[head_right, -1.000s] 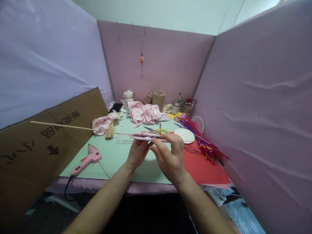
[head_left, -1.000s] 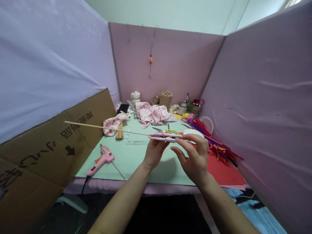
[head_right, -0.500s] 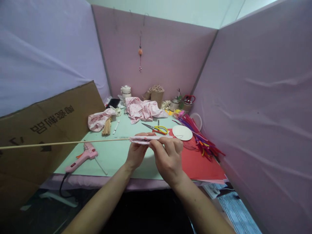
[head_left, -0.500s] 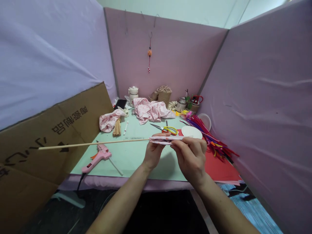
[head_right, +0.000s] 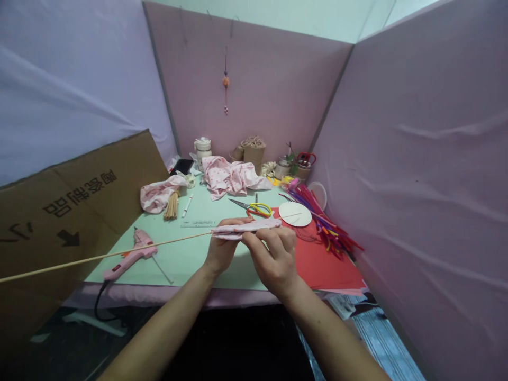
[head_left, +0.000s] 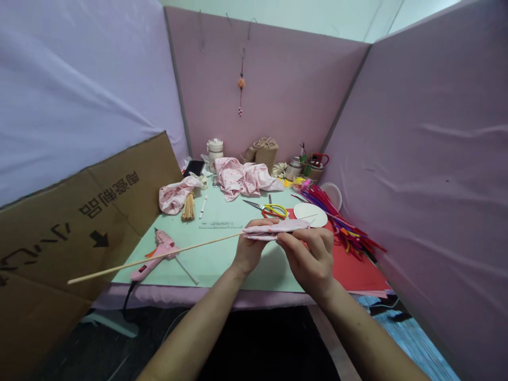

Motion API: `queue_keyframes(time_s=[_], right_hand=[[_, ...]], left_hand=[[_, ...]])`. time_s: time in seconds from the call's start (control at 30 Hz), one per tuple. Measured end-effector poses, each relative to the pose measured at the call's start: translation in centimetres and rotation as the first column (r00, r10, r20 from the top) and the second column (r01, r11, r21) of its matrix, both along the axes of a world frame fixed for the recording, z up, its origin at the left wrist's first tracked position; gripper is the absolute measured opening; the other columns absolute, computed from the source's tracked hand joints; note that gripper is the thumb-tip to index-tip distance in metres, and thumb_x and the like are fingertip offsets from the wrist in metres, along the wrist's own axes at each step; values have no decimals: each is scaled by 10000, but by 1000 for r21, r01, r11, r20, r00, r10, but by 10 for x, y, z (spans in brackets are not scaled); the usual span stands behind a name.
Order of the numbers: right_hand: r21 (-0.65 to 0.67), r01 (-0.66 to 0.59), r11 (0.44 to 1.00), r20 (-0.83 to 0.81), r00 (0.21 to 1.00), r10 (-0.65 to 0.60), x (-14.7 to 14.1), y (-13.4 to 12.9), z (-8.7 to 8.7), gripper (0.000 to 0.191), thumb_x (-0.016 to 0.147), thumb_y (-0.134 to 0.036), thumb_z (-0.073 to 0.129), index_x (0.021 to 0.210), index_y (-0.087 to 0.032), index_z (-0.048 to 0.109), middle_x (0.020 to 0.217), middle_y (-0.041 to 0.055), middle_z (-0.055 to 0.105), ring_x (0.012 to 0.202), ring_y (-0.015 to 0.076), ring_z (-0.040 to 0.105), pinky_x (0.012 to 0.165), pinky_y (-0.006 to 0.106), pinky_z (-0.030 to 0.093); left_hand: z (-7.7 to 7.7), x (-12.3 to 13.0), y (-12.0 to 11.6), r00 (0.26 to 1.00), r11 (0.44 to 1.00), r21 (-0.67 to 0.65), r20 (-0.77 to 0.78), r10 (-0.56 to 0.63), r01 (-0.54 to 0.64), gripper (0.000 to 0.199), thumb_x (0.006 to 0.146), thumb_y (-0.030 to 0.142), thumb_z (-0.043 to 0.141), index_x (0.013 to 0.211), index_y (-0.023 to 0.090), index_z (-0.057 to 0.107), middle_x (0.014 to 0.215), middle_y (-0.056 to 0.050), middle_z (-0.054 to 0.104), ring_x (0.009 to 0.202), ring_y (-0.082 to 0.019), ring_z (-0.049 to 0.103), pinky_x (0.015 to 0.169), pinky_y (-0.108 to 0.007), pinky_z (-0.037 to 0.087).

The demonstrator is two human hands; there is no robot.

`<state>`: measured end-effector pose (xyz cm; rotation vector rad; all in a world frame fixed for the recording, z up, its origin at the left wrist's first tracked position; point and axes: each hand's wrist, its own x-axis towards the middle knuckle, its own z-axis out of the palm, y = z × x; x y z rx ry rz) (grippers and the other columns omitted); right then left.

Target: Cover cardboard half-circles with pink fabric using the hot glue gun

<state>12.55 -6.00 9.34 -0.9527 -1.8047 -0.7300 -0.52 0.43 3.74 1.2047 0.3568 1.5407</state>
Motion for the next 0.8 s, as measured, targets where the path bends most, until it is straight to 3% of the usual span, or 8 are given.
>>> queue_keyframes(time_s=[0.13, 0.3, 0.43, 0.53, 0.67, 0.8], right_hand=[[3, -26, 1000, -11, 1000, 26, 2, -1, 0, 346, 841, -133, 696, 1123, -330, 655, 816, 20, 609, 803, 191, 529, 739, 336, 442], [-55, 13, 998, 41, 999, -11, 5, -3, -1, 268, 865, -161, 671, 1091, -305, 665, 808, 30, 623, 789, 197, 514, 761, 346, 445], [-21, -21, 1000, 30, 999, 21, 7, -1, -4, 307, 887, -142, 618, 1121, -340, 632, 834, 18, 621, 810, 189, 554, 768, 344, 463], [2, -48, 999, -12, 999, 48, 11, 0, -3, 389, 876, -233, 667, 1226, -361, 555, 952, 27, 626, 882, 200, 595, 815, 369, 479], [-71, -47, 996, -87, 995, 40, 23, 3, 1, 677, 822, -405, 728, 1411, -301, 411, 1157, 106, 612, 1071, 281, 582, 914, 455, 471], [-241, -20, 970, -157, 987, -19, 39, 8, 2, 659, 873, -450, 645, 1451, -268, 385, 1296, 145, 573, 1182, 313, 543, 976, 510, 446]], left_hand=[[5, -3, -1, 1000, 1000, 4, 5, 3, -3, 200, 764, 299, 788, 917, 204, 702, 1035, -83, 739, 1065, -254, 667, 981, -439, 491], [11, -6, -1, 999, 996, 87, -39, 15, -12, 168, 766, 284, 785, 898, 199, 726, 1004, -94, 741, 1046, -254, 670, 1001, -440, 474], [7, -5, 0, 998, 996, 94, -56, 10, -5, 154, 787, 255, 763, 928, 211, 720, 1020, -88, 741, 1046, -249, 670, 1000, -446, 477], [3, -2, 0, 1000, 996, 85, -26, 3, 0, 143, 794, 234, 755, 926, 211, 706, 1024, -80, 740, 1048, -248, 670, 985, -447, 488], [4, -1, -2, 999, 999, -18, 23, -33, 34, 160, 763, 231, 784, 889, 201, 690, 1031, -71, 737, 1042, -241, 669, 976, -439, 495], [9, -1, -5, 980, 947, -281, 163, -116, 158, 274, 689, 279, 844, 890, 191, 681, 944, -39, 738, 955, -211, 682, 934, -421, 519]])
